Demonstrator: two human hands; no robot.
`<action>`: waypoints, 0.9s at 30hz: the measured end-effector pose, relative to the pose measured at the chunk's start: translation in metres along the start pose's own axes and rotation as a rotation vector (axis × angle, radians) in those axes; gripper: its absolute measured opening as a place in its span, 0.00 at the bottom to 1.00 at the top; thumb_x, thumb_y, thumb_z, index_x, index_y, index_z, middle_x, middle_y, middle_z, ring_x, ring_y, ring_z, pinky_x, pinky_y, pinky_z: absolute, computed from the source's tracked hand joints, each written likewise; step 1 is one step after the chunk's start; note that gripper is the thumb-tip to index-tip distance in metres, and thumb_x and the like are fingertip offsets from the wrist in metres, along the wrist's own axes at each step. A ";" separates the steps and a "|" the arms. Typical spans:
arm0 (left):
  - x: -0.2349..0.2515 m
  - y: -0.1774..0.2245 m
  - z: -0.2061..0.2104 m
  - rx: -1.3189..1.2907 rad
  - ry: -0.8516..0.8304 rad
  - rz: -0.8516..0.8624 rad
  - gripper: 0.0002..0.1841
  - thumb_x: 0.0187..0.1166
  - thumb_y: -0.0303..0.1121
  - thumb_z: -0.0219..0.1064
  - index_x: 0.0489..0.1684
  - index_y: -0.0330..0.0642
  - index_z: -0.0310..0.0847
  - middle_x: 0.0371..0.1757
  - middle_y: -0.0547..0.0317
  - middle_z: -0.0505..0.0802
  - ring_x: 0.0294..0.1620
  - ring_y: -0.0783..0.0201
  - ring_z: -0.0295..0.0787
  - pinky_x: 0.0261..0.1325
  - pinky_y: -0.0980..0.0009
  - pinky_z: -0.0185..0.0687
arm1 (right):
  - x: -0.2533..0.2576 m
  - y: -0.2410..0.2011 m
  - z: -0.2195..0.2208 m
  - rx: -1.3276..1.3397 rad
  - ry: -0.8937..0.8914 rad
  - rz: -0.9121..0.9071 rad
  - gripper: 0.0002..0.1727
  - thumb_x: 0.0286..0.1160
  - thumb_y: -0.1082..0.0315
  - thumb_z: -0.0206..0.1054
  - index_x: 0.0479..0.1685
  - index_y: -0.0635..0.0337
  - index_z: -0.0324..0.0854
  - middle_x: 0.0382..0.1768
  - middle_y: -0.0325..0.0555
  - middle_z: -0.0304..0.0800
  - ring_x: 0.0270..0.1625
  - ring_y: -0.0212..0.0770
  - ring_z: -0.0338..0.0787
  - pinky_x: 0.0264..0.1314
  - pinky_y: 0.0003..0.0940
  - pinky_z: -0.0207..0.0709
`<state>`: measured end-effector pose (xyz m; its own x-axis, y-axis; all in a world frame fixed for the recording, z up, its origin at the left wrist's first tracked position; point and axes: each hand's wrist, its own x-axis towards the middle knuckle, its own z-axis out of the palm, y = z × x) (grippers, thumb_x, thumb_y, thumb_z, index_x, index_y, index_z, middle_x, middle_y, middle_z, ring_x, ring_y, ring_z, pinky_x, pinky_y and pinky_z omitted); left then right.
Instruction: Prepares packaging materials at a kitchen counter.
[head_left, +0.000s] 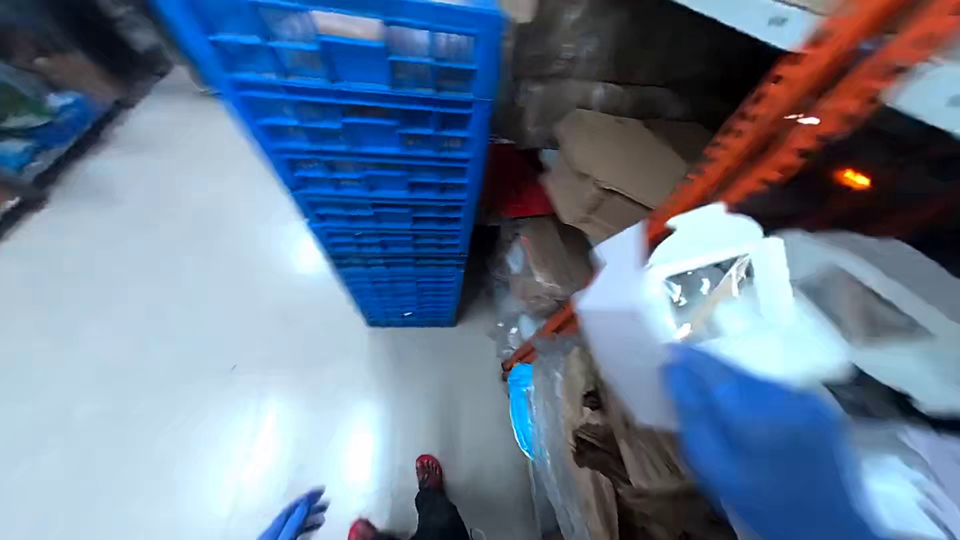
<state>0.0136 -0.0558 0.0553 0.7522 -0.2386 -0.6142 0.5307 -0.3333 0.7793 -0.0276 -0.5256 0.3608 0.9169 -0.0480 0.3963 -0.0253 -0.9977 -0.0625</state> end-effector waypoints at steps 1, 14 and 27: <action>-0.006 0.015 0.010 -0.135 0.032 -0.006 0.31 0.91 0.56 0.47 0.81 0.42 0.71 0.73 0.48 0.87 0.70 0.53 0.86 0.70 0.51 0.82 | 0.008 -0.036 0.035 0.127 -0.062 -0.186 0.20 0.89 0.64 0.53 0.46 0.63 0.92 0.32 0.53 0.95 0.32 0.52 0.95 0.31 0.49 0.87; -0.357 -0.227 -0.033 -1.025 0.990 0.296 0.43 0.72 0.66 0.67 0.87 0.55 0.62 0.62 0.53 0.90 0.56 0.59 0.91 0.55 0.57 0.89 | -0.185 -0.478 0.128 0.911 -0.381 -2.037 0.14 0.73 0.76 0.60 0.48 0.50 0.88 0.48 0.41 0.97 0.53 0.44 0.95 0.53 0.41 0.87; -0.658 -0.475 -0.007 -1.506 2.044 0.269 0.37 0.83 0.53 0.57 0.84 0.33 0.62 0.63 0.43 0.89 0.59 0.60 0.89 0.63 0.60 0.87 | -0.521 -0.776 0.014 0.371 -1.447 -2.443 0.31 0.88 0.43 0.51 0.72 0.55 0.85 0.77 0.53 0.82 0.81 0.58 0.76 0.83 0.61 0.65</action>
<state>-0.7309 0.2655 0.0905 -0.3563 0.8245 -0.4396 -0.4453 0.2638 0.8557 -0.4803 0.2748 0.1896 -0.8735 0.4026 -0.2735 0.4595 0.4966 -0.7364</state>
